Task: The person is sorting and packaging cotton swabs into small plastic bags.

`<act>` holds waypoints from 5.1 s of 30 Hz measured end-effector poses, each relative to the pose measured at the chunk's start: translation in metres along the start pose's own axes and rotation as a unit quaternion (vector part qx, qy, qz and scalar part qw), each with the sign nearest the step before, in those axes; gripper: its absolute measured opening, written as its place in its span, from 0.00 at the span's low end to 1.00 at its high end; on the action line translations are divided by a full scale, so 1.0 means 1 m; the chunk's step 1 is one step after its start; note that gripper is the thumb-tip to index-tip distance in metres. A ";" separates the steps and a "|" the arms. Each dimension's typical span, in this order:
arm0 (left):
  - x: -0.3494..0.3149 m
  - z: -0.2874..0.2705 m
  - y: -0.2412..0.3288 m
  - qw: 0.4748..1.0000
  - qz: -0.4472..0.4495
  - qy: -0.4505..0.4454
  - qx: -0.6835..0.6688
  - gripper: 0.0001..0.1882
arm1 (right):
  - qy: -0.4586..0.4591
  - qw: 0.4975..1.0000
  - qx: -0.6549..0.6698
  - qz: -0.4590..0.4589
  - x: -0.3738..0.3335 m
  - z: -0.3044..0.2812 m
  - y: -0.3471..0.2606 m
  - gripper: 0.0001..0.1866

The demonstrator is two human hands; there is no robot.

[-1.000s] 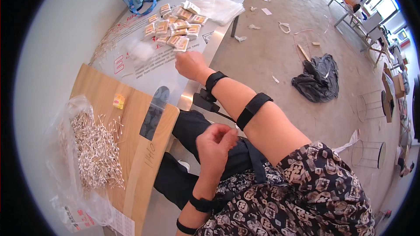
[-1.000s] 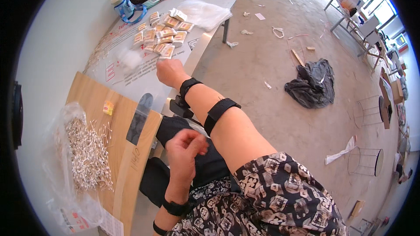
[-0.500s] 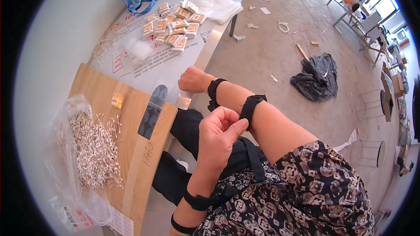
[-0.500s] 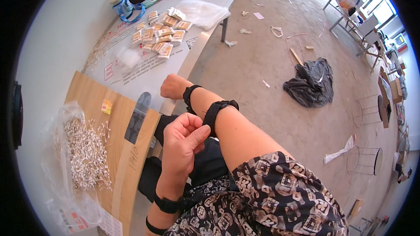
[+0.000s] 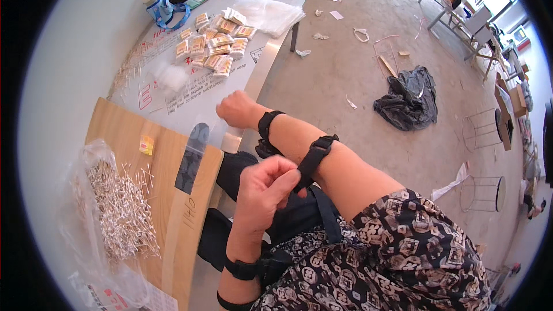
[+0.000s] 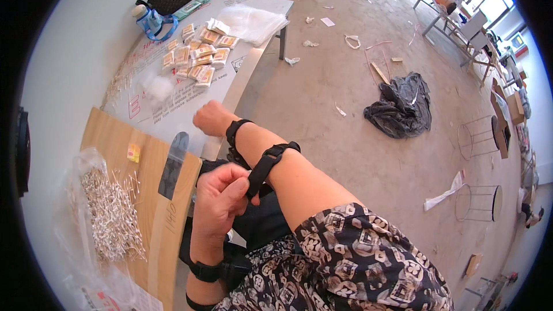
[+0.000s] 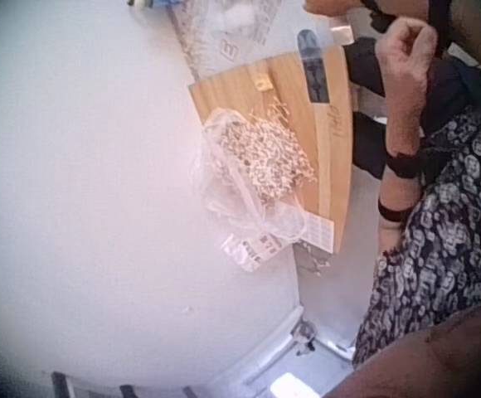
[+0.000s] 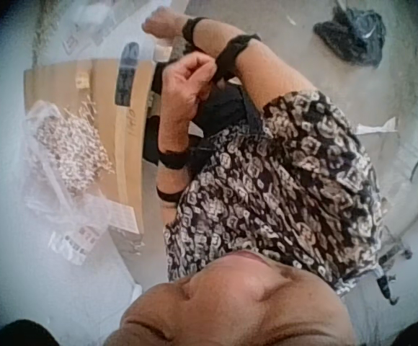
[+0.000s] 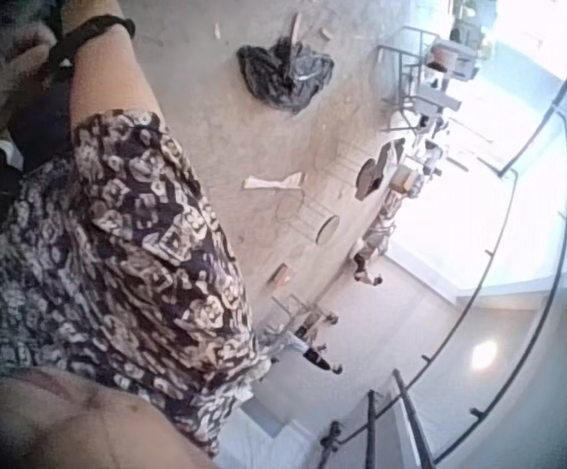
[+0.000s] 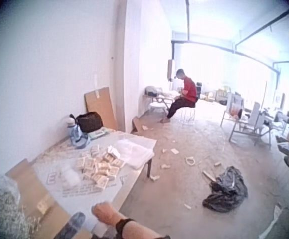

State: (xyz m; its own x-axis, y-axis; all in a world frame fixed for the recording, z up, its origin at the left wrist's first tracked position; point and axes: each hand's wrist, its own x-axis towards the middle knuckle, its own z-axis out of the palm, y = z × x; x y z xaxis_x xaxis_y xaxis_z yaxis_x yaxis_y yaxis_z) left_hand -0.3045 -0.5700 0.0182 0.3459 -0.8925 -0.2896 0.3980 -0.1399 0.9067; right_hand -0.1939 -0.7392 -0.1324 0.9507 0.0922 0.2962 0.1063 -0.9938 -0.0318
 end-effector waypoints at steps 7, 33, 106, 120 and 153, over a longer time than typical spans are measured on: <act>-0.002 -0.036 -0.105 0.985 0.062 -0.064 -0.150 0.13 | 0.250 0.521 0.678 0.454 0.086 -0.057 -0.001 0.07; -0.003 -0.016 -0.002 0.672 0.425 0.111 0.596 0.22 | 0.274 0.712 0.448 -0.466 0.011 -0.252 -0.257 0.08; -0.067 -0.261 -0.050 0.686 0.222 0.692 0.041 0.02 | -0.564 0.222 0.794 -0.050 -0.095 -0.101 -0.216 0.19; -0.169 -0.228 -0.079 0.760 0.240 0.603 -0.035 0.13 | -0.383 0.469 0.771 0.198 -0.104 -0.018 -0.210 0.10; -0.041 -0.286 -0.083 0.625 0.000 0.420 0.658 0.29 | 0.010 0.839 0.542 0.038 -0.022 0.009 -0.208 0.02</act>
State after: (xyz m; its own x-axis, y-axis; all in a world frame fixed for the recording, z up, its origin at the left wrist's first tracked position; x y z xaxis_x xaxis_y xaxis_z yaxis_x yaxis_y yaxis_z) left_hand -0.1087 -0.3988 -0.1327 0.8898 -0.4295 0.1540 -0.4544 -0.8648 0.2137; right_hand -0.2343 -0.5335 -0.1410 0.9629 0.0201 0.2691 0.2584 -0.3556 -0.8982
